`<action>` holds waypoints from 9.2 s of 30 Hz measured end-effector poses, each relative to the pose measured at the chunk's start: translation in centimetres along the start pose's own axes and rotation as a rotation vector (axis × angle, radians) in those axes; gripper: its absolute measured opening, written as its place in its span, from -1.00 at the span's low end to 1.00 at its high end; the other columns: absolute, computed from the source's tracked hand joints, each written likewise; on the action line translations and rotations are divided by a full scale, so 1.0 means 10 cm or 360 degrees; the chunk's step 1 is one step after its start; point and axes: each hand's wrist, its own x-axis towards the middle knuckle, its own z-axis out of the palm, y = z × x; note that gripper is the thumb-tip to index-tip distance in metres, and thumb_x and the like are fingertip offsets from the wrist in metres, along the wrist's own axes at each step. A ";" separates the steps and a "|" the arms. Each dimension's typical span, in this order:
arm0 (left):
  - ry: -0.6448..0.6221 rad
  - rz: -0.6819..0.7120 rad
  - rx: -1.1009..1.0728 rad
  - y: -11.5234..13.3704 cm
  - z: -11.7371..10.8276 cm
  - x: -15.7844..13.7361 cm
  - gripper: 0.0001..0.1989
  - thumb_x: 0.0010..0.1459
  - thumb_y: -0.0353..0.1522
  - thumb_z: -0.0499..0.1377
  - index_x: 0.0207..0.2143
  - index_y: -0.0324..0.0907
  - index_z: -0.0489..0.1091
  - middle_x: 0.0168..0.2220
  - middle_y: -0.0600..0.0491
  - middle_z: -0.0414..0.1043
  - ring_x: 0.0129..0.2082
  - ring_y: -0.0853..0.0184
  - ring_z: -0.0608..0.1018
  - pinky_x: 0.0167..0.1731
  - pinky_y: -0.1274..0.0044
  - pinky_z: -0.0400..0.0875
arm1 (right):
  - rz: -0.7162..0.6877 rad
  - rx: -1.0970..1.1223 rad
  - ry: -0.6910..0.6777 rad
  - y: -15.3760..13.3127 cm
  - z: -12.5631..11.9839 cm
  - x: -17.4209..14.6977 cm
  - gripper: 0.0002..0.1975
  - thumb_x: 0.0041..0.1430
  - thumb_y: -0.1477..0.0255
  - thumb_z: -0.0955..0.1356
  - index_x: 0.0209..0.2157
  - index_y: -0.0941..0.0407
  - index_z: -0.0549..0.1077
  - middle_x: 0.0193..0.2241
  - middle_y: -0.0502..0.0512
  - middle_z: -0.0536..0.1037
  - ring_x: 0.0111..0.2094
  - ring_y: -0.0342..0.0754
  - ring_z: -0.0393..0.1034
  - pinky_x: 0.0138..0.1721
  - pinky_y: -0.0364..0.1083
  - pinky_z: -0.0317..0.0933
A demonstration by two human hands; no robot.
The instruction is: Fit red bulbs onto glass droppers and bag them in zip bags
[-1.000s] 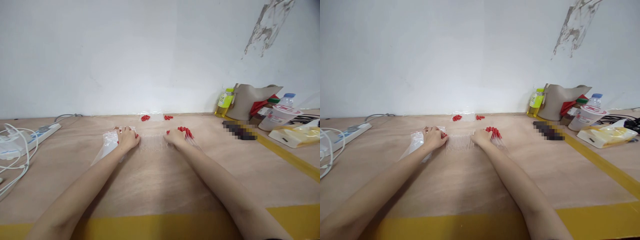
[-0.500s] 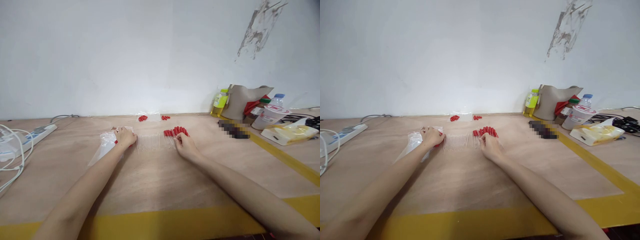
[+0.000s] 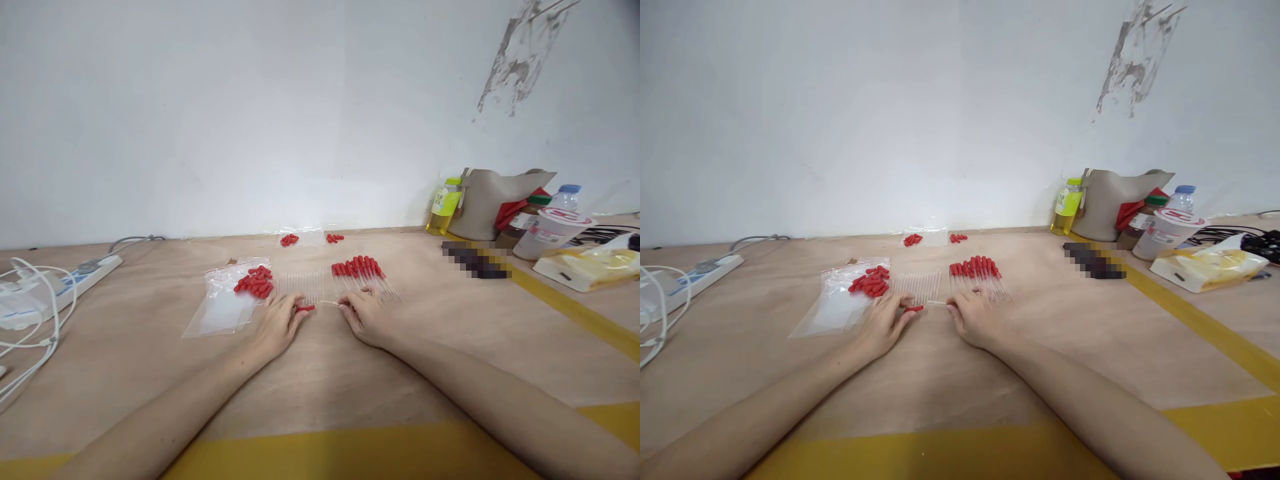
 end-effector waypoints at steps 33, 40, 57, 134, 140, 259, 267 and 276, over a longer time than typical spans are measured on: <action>-0.0258 0.0178 -0.0391 0.10 -0.05 0.00 -0.79 0.21 -0.33 -0.03 -0.33 -0.10 0.39 -0.38 0.13 0.48 -0.32 0.37 0.44 -0.08 0.36 -0.02 | -0.0225 0.0029 -0.0204 0.04 -0.10 0.08 -0.81 0.18 0.44 0.19 -0.38 0.07 0.42 -0.41 -0.03 0.48 -0.37 -0.18 0.30 -0.07 0.00 -0.24; -0.0248 0.0170 -0.0365 0.07 0.00 -0.01 -0.76 0.21 -0.28 -0.03 -0.37 -0.12 0.40 -0.44 0.11 0.46 -0.37 0.37 0.44 -0.05 0.34 -0.03 | -0.0190 -0.0070 -0.0130 -0.06 -0.10 0.04 -0.77 0.18 0.42 0.18 -0.43 0.09 0.44 -0.47 0.00 0.47 -0.42 -0.17 0.26 -0.17 -0.04 -0.20; -0.0250 0.0360 -0.0297 0.11 -0.05 -0.01 -0.78 0.17 -0.26 0.01 -0.39 -0.13 0.41 -0.48 0.11 0.43 -0.40 0.38 0.42 0.01 0.30 -0.10 | 0.0267 0.0206 -0.0480 -0.30 -0.09 0.02 -0.68 0.19 0.37 0.17 -0.54 0.08 0.44 -0.59 -0.08 0.50 -0.56 -0.20 0.25 -0.26 -0.08 -0.09; 0.0326 0.0027 0.0020 -0.19 -0.18 0.03 -0.87 0.06 -0.31 0.11 -0.38 -0.17 0.39 -0.32 0.02 0.29 -0.27 0.28 0.34 -0.21 0.42 0.22 | 0.0070 -0.0109 -0.0116 0.23 -0.15 0.02 -0.68 0.15 0.58 0.13 -0.06 0.14 0.26 -0.23 0.15 0.45 -0.25 -0.04 0.30 -0.22 -0.06 0.02; 0.0024 -0.0086 -0.0135 0.07 -0.06 -0.04 -0.89 0.06 -0.32 0.09 -0.38 -0.16 0.36 -0.36 0.04 0.33 -0.31 0.29 0.37 -0.25 0.40 0.22 | -0.0008 -0.0017 -0.0113 0.19 -0.05 -0.04 -0.81 0.16 0.57 0.13 -0.24 0.14 0.30 -0.28 0.10 0.45 -0.28 -0.09 0.30 -0.22 -0.07 0.01; -0.0234 0.0292 -0.0417 -0.11 0.01 0.01 -0.83 0.16 -0.38 0.01 -0.24 -0.15 0.37 -0.23 0.01 0.36 -0.22 0.34 0.41 -0.18 0.47 0.32 | 0.0982 -0.0508 -0.0343 0.08 0.33 0.75 -0.67 0.07 0.31 0.16 -0.48 0.18 0.46 -0.44 0.21 0.52 -0.38 0.02 0.37 -0.18 0.07 -0.14; -0.0237 0.0289 -0.0417 -0.12 0.01 0.01 -0.82 0.17 -0.37 0.00 -0.24 -0.15 0.37 -0.22 0.02 0.36 -0.21 0.34 0.41 -0.18 0.47 0.32 | 0.0900 -0.0477 -0.0284 0.02 0.35 0.75 -0.70 0.07 0.25 0.18 -0.43 0.14 0.43 -0.45 0.15 0.52 -0.37 0.01 0.37 -0.16 0.06 -0.16; -0.0034 0.0148 -0.0119 -0.12 -0.06 0.04 -0.84 0.12 -0.32 0.06 -0.27 -0.12 0.38 -0.22 0.01 0.36 -0.22 0.27 0.38 -0.17 0.39 0.25 | 0.0957 -0.0514 -0.0451 -0.09 0.34 0.83 -0.69 0.05 0.31 0.18 -0.39 0.20 0.45 -0.38 0.27 0.52 -0.35 0.04 0.38 -0.16 0.06 -0.12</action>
